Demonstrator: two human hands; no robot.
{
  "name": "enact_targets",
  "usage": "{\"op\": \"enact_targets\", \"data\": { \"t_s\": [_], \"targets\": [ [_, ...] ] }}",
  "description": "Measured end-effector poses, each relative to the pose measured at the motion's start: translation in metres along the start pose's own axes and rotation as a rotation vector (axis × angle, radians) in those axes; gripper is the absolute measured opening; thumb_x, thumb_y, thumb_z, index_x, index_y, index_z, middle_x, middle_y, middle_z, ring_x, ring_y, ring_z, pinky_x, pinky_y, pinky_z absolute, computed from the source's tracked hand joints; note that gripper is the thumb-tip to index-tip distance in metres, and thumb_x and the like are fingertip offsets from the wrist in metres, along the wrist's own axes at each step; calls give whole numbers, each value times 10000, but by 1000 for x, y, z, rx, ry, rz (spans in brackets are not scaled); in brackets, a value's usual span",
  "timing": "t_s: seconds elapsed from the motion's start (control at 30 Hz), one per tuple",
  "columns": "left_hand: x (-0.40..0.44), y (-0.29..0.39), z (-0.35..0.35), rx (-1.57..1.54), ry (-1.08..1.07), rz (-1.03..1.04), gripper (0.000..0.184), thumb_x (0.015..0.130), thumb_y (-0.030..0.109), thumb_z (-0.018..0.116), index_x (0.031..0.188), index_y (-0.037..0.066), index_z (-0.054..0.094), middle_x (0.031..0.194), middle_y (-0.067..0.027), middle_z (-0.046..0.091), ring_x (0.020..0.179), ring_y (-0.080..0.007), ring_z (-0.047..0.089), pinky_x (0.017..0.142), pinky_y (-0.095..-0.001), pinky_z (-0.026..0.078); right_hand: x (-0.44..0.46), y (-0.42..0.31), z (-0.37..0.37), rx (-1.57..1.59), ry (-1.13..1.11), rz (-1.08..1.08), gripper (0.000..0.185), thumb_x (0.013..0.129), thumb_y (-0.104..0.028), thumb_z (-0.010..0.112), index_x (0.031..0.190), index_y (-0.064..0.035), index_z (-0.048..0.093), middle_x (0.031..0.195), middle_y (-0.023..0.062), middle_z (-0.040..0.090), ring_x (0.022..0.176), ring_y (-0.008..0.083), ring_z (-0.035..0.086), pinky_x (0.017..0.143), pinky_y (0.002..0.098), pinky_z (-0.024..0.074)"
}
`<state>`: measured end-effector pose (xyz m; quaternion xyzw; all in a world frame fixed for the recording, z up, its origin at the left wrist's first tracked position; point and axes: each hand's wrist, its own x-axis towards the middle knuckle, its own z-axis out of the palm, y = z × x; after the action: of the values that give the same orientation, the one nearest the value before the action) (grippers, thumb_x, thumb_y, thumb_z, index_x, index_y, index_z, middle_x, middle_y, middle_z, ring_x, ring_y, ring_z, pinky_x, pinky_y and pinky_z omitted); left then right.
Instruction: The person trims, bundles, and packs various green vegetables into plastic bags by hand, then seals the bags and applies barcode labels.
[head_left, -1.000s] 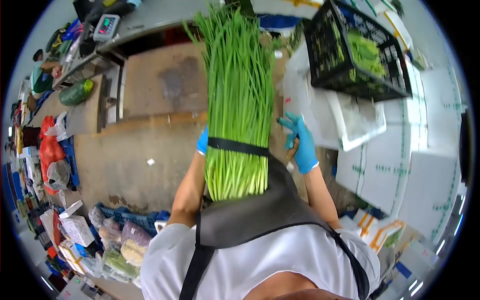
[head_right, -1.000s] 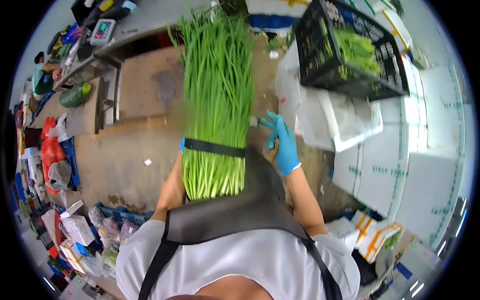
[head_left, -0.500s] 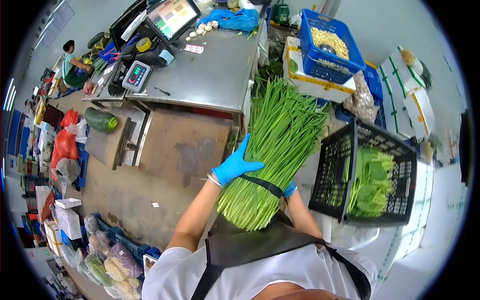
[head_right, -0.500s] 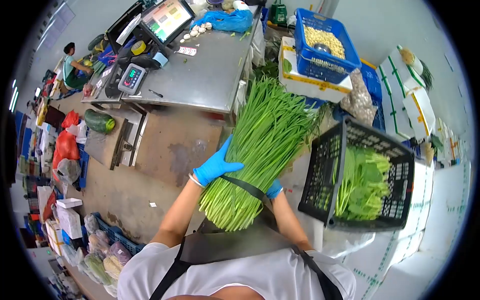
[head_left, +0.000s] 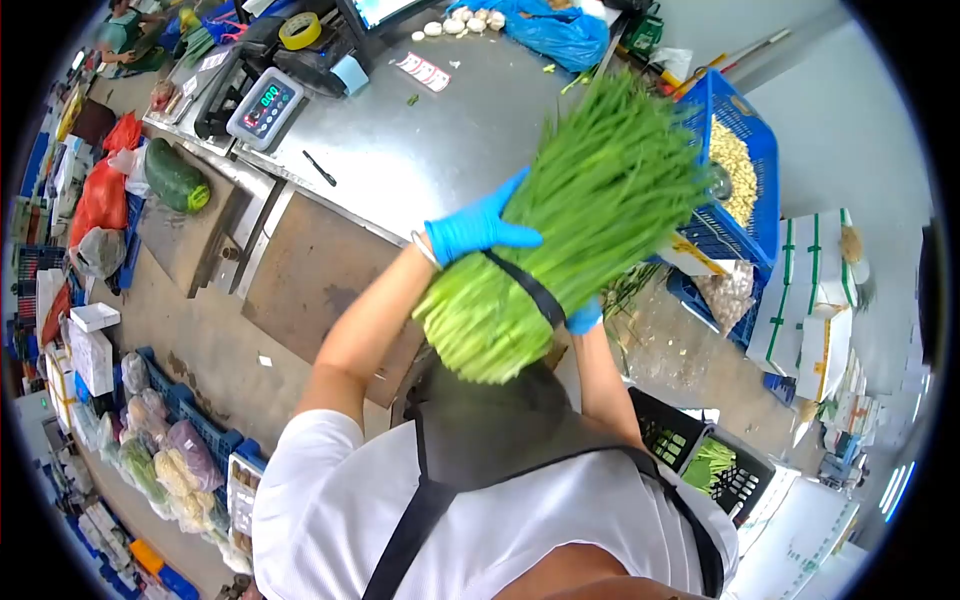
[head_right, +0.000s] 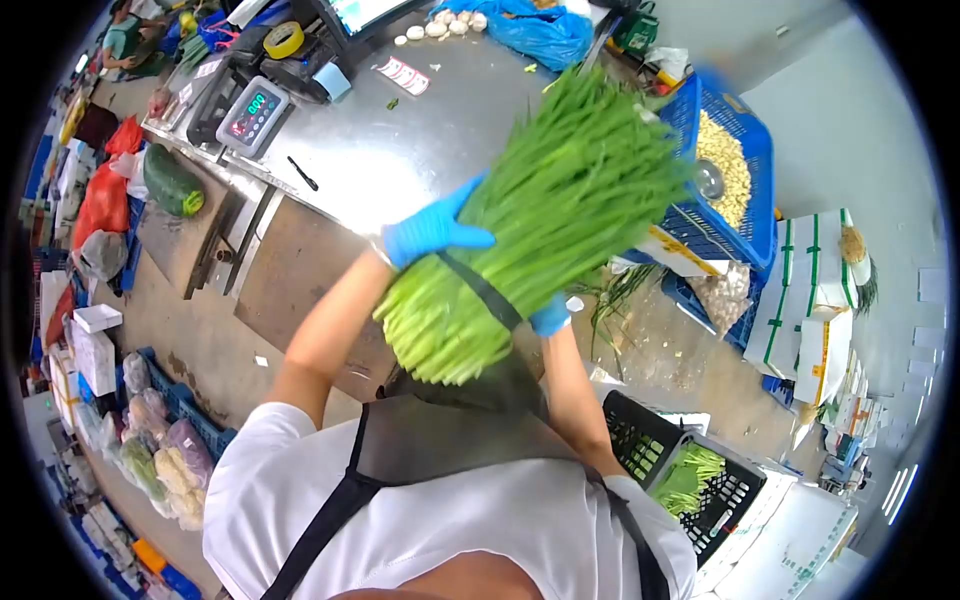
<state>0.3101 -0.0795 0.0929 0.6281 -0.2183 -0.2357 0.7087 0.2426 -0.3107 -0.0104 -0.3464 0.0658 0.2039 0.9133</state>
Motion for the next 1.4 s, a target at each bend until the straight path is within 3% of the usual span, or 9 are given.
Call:
{"op": "enact_targets", "data": {
  "t_s": [0.4,0.5,0.7,1.0,1.1,1.17,1.27,1.3,1.4],
  "targets": [
    [54,-81,-195,-75,99,-340,887,857,201,715,1527,24,162,1504,-135,359,1359,-197,358,1128,-339,298,196,78,-62,-199,156,429,383,990,-333,492,1262,-66,538,1158,90,635,932,232,605,791,368,507],
    [60,-134,-223,253,146,-273,985,789,267,793,1515,-2,183,1507,-165,354,1388,-238,331,1145,-361,261,179,31,-56,-142,351,726,404,983,-409,482,1196,-80,581,1015,96,679,660,183,556,546,361,483],
    [75,-100,-208,397,209,-485,1109,711,361,841,1523,21,166,1508,-200,340,1402,-283,315,1158,-378,236,151,-152,-82,-482,-27,1230,480,969,-446,499,1287,-92,564,1041,99,701,667,106,585,568,267,476],
    [72,-113,-194,837,440,-779,974,559,406,841,1390,70,459,1187,-214,574,1071,-379,576,940,-406,480,402,-303,-48,-1227,-303,553,635,937,-350,592,1481,-123,356,831,31,653,602,90,569,519,242,476],
    [87,-93,-174,952,582,-992,932,548,383,836,1371,118,486,1257,-201,576,1117,-362,576,945,-434,483,490,-241,-71,-1693,-533,180,733,866,-106,516,1522,-88,189,878,214,622,623,291,592,567,417,475],
    [74,-107,-160,1077,708,-934,910,558,337,846,1366,116,491,1246,-191,582,1105,-366,575,927,-440,485,518,-186,-83,-1684,-535,-257,711,808,39,442,1488,-3,237,1198,329,561,1036,426,597,892,445,488],
    [88,-87,-128,998,893,-1019,850,597,271,833,1357,98,494,1221,-155,593,1086,-346,569,917,-450,462,524,-206,-36,-1887,-848,296,649,807,-13,463,1427,85,301,1310,354,474,1190,428,527,1004,446,444],
    [92,-84,-116,1034,990,-959,815,621,243,821,1353,92,497,1212,-142,596,1086,-336,564,929,-456,446,521,-189,-66,-1937,-956,-127,631,834,-98,517,1424,49,344,1312,322,488,1168,426,537,999,448,448],
    [130,-59,-88,1184,1126,-979,663,689,72,733,1323,90,536,1256,-182,576,1132,-369,547,964,-439,432,539,-245,-62,-1679,-1077,124,506,896,-307,598,1349,-98,512,1202,182,606,1004,329,616,895,420,486]
  ]
}}
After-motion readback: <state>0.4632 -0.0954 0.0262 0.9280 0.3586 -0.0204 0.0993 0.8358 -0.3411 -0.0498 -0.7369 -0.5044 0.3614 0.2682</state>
